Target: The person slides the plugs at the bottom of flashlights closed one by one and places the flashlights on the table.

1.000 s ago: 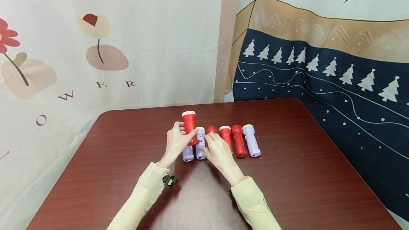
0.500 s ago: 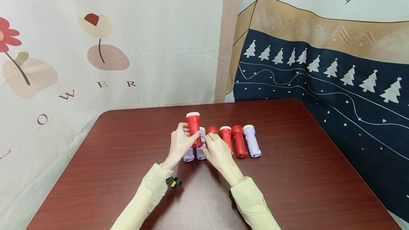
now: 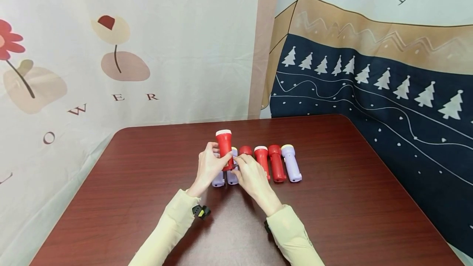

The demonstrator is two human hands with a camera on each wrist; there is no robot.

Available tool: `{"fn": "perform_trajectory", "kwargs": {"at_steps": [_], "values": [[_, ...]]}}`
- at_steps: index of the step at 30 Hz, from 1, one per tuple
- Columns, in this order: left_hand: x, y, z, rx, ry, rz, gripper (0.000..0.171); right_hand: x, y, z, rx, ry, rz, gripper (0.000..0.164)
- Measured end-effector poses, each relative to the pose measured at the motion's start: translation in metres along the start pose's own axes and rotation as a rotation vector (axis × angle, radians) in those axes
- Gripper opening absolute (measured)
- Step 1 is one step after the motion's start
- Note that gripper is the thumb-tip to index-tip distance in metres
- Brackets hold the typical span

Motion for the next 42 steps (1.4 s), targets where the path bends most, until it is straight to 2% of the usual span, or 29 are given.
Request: {"fn": "perform_trajectory", "kwargs": {"at_steps": [9, 16, 42], "values": [[0.0013, 0.0039, -0.0031, -0.021, 0.003, -0.006, 0.048, 0.0014, -0.0013, -0.0002, 0.003, 0.054, 0.034, 0.025], [0.0006, 0.0047, -0.0033, -0.029, 0.021, -0.021, 0.051, 0.0033, -0.0008, 0.0004, -0.005, 0.075, 0.045, 0.027], [-0.0019, 0.0054, -0.0035, -0.011, 0.021, -0.008, 0.05, 0.0039, -0.0001, 0.0001, -0.022, 0.069, 0.022, 0.027]]}}
Point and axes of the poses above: each hand's wrist, its own z-axis towards the middle knuckle, its own x-axis out of the back of the hand, y = z × x, the point moved 6 cm from there along z, towards the middle knuckle, and after that the axes turned 12 degrees about y, right-handed, at the moved point
